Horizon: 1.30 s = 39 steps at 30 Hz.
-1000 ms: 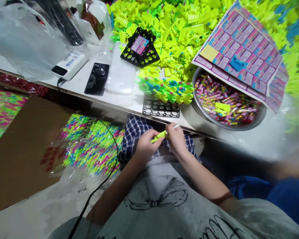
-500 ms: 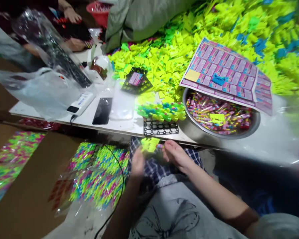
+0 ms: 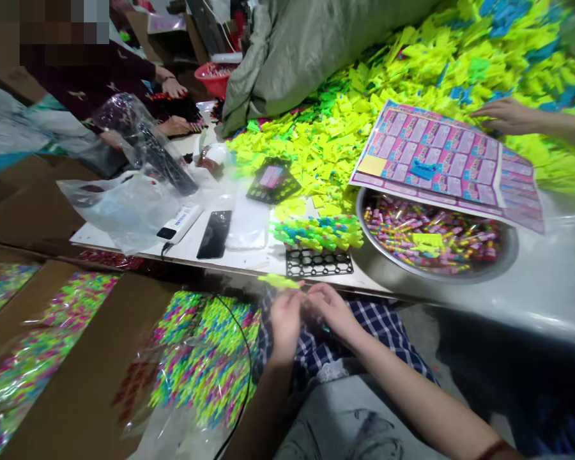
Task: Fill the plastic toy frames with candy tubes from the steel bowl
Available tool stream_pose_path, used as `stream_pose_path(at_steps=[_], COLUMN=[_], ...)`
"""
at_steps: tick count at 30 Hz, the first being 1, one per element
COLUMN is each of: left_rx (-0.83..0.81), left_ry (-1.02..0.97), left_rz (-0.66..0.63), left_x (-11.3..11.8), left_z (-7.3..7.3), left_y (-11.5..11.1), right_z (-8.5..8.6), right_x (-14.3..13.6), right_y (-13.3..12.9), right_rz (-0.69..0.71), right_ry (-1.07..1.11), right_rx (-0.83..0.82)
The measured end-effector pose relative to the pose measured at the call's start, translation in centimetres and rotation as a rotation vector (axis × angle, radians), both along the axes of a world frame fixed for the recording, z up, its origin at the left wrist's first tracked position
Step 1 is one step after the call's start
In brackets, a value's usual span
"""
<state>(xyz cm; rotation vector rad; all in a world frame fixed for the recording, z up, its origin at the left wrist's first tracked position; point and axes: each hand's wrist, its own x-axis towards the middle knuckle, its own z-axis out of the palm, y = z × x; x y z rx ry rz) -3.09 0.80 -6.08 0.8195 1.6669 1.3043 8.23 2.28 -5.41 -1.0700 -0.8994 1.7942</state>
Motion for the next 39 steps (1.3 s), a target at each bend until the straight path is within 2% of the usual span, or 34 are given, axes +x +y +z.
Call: stream_pose_path(at_steps=[4,5,7,13,21,25,32,39], left_rx=[0.209,0.229,0.233,0.194,0.133,0.125,0.139,0.117], left_ry=[0.151,0.186,0.262,0.459,0.685,0.789,1.017,1.133], left_rz=[0.204,0.213,0.184,0.052,-0.005,-0.03,-0.151,-0.165], left_x=[-1.8,-2.1,-2.3,-1.5,-1.4,-1.3,-0.8,-0.9], left_z=[0.1,0.0,-0.3,-2.1,-3.6,-3.6,-2.4,-2.5], left_y=[2.9,3.8,5.3,7.9,8.2,8.2,8.3,8.3], right_z=[-0.5,-0.6,-1.2,-3.0,-3.1,-3.1,-3.3,-3.1], right_x=[3.2,3.8,4.7,5.0,5.1,5.0,4.9,4.6], right_y=[2.4,3.0,4.1,5.3,5.2,5.1,5.0,4.8], right_rz=[-0.034,-0.01,0.024,0.137,0.134,0.122,0.124,0.116], right_ry=[-0.62,-0.724,-0.848,-0.941,-0.962,-0.984,-1.003,-1.036], right_rx=[0.674,0.778,0.887,0.999,1.032,1.019,1.016,1.033])
